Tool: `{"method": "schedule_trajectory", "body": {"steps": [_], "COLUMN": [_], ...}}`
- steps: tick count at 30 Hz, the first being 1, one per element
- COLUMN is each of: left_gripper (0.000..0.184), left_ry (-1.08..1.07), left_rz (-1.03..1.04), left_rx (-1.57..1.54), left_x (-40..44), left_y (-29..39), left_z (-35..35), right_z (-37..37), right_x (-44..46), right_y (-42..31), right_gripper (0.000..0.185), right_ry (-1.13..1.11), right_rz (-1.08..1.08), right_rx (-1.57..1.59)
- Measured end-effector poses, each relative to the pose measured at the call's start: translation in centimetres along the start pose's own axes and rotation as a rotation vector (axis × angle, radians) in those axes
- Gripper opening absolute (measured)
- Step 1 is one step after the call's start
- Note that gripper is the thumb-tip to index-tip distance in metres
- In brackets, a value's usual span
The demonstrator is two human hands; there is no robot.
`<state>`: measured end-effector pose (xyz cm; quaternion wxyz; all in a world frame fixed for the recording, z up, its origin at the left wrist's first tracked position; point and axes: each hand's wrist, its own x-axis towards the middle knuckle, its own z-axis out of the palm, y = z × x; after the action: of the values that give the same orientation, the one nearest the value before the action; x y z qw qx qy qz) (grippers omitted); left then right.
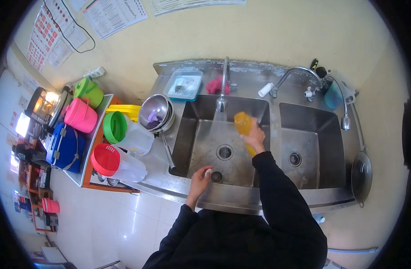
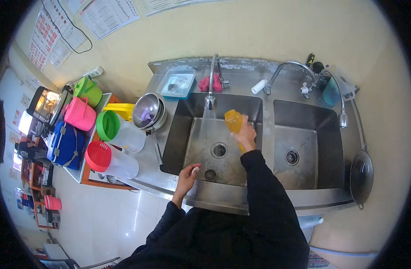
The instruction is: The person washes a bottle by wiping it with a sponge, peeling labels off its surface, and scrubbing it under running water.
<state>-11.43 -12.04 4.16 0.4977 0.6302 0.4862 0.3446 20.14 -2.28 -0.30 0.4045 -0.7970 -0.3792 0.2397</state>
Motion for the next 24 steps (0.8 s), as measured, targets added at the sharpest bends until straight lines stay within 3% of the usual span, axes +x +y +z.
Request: {"method": "schedule_trajectory", "body": {"steps": [4,7,8,11,14,16,18,21,22,24], "left_gripper": [0.026,0.026,0.026,0.025,0.025,0.024,0.024,0.025,0.026,0.026], "left_ry": [-0.014,-0.015,-0.019,-0.012,-0.017,-0.060,-0.052,-0.056,-0.050,-0.047], "left_rz": [-0.013,0.005,0.009,0.015,-0.030,-0.097,-0.063,-0.018,-0.008,-0.034], "left_rx": [0.015,0.041,0.038,0.004,-0.063,-0.022,-0.052,-0.063,-0.054,-0.055], "left_x": [0.4,0.6,0.5,0.8,1.0,1.0,1.3,1.5,1.8,1.1], "left_y": [0.1,0.9,0.9,0.9,0.8,1.3,0.9,-0.2,-0.5,-1.0], "left_z": [0.4,0.4,0.5,0.2,0.8,0.5,0.7,0.5,0.4,0.9], "right_z": [-1.1,0.5,0.2,-2.3,-2.3,3.3,1.5,-3.2,-2.0,-1.0], "right_x": [0.1,2.4,2.0,1.1,1.3,4.9,2.6,-2.0,-1.5,-1.4], "right_y": [-2.3,-0.3,0.5,-2.4,-2.3,4.5,2.9,-3.3,-1.1,1.2], "right_gripper": [0.085,0.086,0.085,0.098,0.099,0.091,0.088,0.088,0.090,0.092], "right_ry": [-0.066,-0.021,0.022,-0.102,-0.133,-0.032,-0.031,-0.152,0.012,-0.062], "right_rz": [0.048,-0.188,-0.014,-0.025,0.022,-0.122,-0.120,-0.107,-0.143,-0.021], "right_rx": [-0.203,0.236,0.043,-0.052,-0.188,0.098,0.533,-0.430,-0.001,-0.233]}}
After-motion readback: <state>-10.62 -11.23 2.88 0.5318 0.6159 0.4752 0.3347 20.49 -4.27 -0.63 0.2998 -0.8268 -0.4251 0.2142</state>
